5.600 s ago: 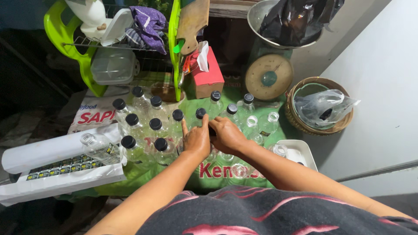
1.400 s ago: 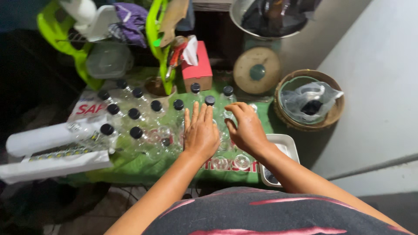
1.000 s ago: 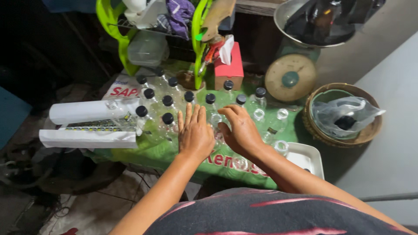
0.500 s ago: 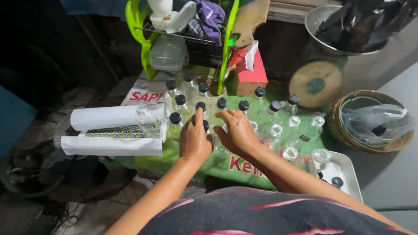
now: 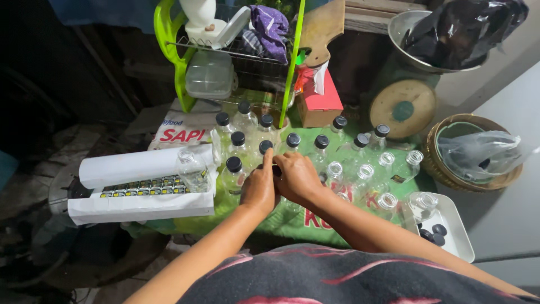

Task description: The person wipes several clear plastic bottles with a cloth, then unscrews black caps from multiple bottles and places them into a white plastic container. The person also briefly handles a sheet of printed labels and a plastic container with a lid.

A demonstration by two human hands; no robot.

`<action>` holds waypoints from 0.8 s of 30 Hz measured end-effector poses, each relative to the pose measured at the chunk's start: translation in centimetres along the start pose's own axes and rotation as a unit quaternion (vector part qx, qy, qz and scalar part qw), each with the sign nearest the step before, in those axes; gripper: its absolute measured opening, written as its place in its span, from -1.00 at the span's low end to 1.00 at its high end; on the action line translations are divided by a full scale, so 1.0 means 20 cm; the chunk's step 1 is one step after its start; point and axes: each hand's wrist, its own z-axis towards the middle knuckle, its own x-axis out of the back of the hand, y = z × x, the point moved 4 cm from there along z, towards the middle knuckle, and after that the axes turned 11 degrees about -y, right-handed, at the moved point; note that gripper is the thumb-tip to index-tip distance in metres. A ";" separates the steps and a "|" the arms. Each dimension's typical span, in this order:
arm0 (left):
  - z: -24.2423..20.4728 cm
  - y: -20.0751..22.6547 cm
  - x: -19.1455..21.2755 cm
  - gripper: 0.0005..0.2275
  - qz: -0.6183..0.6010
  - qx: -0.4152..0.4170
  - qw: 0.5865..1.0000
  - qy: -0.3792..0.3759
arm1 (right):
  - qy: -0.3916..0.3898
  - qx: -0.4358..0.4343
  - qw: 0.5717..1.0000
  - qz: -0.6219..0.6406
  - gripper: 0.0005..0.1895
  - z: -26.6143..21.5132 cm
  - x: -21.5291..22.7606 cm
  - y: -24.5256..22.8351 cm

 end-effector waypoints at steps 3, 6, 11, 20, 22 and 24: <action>0.03 -0.03 -0.02 -0.23 0.016 0.004 1.000 -0.001 | -0.022 -0.012 1.000 0.000 -0.79 0.02 -0.02 0.00; 0.05 -0.06 -0.04 -0.28 0.029 -0.002 1.000 0.011 | -0.022 -0.012 1.000 0.010 -0.79 0.02 -0.02 -0.01; 0.06 -0.11 -0.06 -0.29 0.032 -0.014 0.999 0.018 | -0.006 0.015 0.999 0.036 -0.76 0.02 -0.03 -0.02; 0.08 -0.13 -0.07 -0.28 0.018 -0.033 0.999 0.031 | -0.045 0.031 0.998 0.021 -0.71 0.04 -0.06 -0.02; 0.07 -0.13 -0.06 -0.28 0.013 -0.035 0.999 0.030 | -0.056 0.037 0.997 0.030 -0.67 0.04 -0.06 -0.02; 0.07 -0.13 -0.05 -0.27 0.009 -0.041 0.999 0.029 | -0.063 0.038 0.997 0.036 -0.66 0.04 -0.06 -0.03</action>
